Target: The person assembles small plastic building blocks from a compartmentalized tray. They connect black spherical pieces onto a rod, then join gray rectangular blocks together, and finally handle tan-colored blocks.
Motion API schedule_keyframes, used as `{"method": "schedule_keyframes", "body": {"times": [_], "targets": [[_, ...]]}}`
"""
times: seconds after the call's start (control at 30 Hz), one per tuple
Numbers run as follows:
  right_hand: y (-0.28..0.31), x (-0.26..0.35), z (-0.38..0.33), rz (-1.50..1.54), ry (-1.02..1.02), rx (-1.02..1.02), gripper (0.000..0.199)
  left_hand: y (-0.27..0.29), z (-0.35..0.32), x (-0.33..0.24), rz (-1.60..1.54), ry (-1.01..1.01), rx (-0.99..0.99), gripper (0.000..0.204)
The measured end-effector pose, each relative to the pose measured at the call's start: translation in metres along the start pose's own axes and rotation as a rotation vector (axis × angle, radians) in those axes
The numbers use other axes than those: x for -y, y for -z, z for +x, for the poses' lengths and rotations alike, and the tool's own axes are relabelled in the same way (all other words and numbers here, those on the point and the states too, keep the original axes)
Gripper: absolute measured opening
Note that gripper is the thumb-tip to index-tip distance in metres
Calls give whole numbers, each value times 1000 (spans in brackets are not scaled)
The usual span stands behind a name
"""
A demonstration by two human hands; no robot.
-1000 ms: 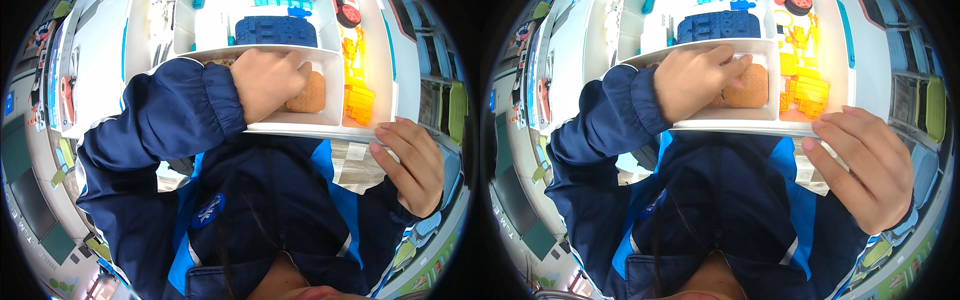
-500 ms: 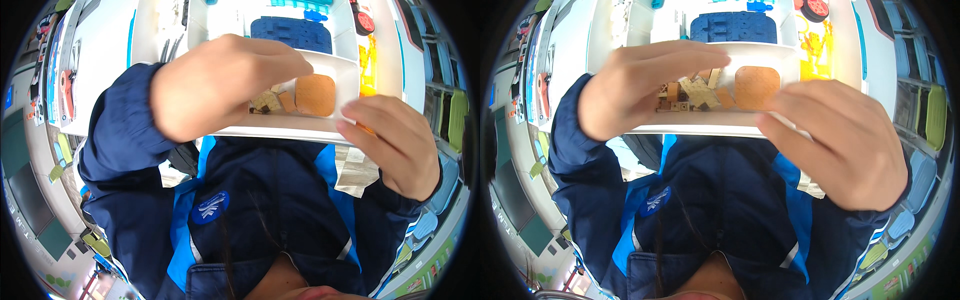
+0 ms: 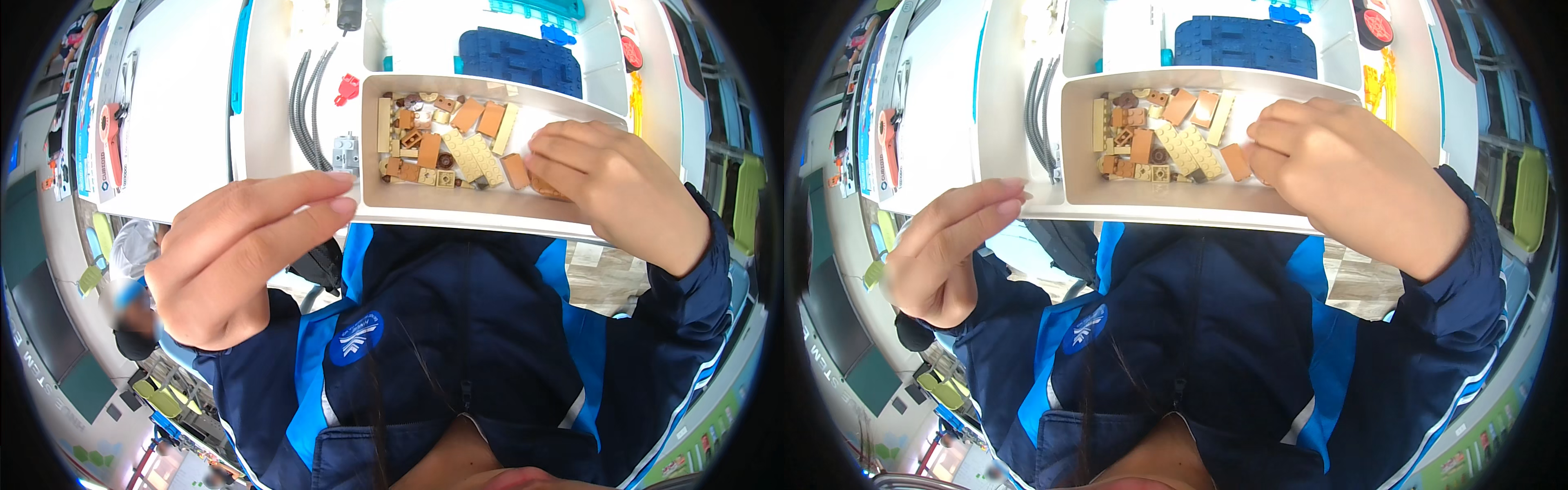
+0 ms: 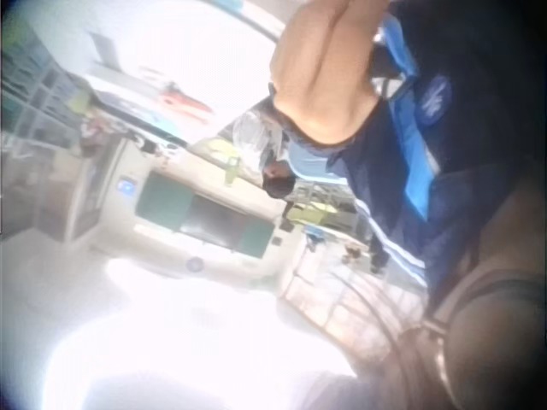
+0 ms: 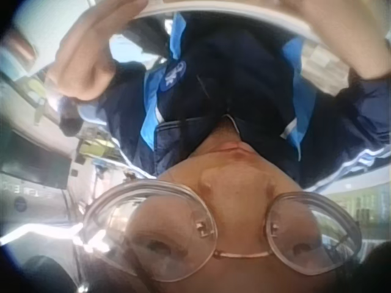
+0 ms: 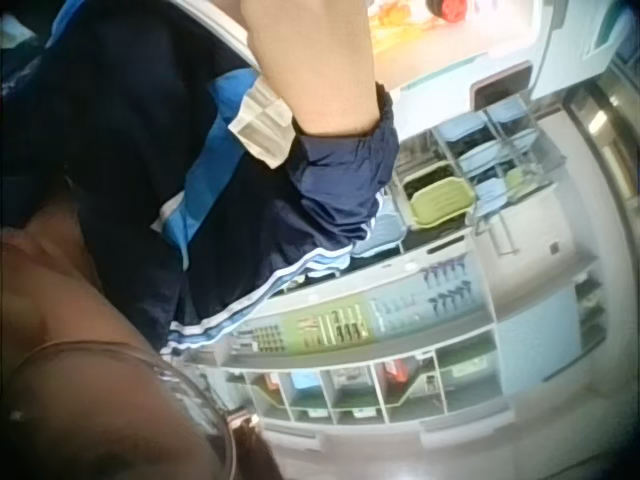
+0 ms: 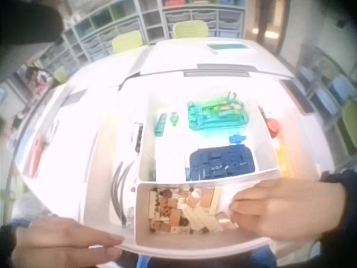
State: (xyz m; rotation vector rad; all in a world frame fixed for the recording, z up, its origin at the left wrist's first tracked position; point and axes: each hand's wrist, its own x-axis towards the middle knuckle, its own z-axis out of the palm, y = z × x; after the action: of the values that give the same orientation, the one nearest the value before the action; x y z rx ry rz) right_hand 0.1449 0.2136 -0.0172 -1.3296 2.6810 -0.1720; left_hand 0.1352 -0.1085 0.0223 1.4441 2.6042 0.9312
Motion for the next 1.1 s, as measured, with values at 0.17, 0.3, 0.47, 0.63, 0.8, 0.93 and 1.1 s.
{"method": "schedule_keyframes", "body": {"times": [0.17, 0.3, 0.47, 0.63, 0.8, 0.93, 1.1], "targets": [[3, 5, 20, 5, 0, 7, 24, -1, -14, 6, -34, 78, -70, 43], [-8, 8, 31, -75, 47, 14, 13, 0, -15, 8, -28, 48, -52, 43], [-9, 5, 27, -9, 20, -31, 15, -13, 0, 12, 28, -48, -123, 37], [30, 5, 5, 216, -62, -85, 33, -38, 34, 4, 216, -135, -92, 32], [48, 19, -36, 191, -118, -219, 37, -84, 77, 13, 492, -90, 160, 10], [50, 38, -66, 133, -77, -326, 31, -104, 82, 20, 496, -18, 119, 11], [40, 45, -101, 137, -142, -359, 34, -115, 86, 19, 536, 39, 126, 17]]}}
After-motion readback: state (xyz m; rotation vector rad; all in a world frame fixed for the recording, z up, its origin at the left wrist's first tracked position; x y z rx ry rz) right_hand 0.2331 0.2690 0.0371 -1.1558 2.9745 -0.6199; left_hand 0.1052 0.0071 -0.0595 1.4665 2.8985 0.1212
